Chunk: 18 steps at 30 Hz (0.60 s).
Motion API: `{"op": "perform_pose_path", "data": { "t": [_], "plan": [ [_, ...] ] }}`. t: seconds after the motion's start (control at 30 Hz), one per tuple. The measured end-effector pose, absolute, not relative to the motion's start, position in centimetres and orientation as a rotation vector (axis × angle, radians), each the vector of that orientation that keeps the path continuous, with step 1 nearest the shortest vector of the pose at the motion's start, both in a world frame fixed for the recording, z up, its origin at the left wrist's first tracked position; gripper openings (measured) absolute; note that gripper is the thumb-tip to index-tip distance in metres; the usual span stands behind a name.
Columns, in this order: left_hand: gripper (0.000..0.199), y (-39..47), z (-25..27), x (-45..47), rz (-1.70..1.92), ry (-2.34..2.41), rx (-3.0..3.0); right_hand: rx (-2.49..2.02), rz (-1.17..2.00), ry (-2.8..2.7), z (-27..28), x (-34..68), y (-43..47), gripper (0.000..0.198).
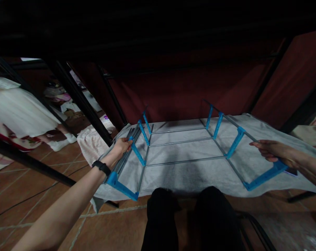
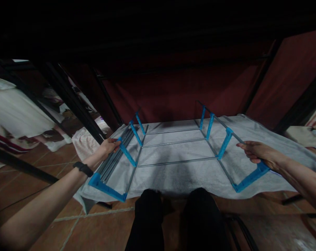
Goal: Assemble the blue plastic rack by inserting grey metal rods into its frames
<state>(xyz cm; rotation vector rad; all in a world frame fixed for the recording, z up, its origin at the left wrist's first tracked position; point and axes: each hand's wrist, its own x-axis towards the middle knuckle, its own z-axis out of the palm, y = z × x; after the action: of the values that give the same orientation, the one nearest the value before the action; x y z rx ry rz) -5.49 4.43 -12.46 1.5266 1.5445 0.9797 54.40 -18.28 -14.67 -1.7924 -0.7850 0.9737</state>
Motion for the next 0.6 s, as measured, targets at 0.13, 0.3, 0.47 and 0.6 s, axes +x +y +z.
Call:
{"op": "perform_pose_path", "data": {
  "t": [0.13, 0.3, 0.47, 0.6],
  "plan": [
    [0.018, 4.1, -13.0, -6.6, 0.970, 1.616, 1.514, -1.760, 1.069, -0.757, -15.1, 55.2, -18.0, 0.023],
    [0.016, 4.3, -13.2, -7.1, 0.957, 1.642, 1.556, -1.718, 1.115, -0.682, -15.3, 55.8, -17.9, 0.018],
    [0.013, 4.4, -13.3, -7.0, 0.978, 1.661, 1.518, -1.779, 1.102, -0.613, -14.8, 55.6, -18.0, 0.012],
    [0.015, 3.9, -13.2, -6.2, 0.960, 1.626, 1.522, -2.030, 0.852, -0.843, -15.1, 55.9, -18.0, 0.031]
  ]
}}
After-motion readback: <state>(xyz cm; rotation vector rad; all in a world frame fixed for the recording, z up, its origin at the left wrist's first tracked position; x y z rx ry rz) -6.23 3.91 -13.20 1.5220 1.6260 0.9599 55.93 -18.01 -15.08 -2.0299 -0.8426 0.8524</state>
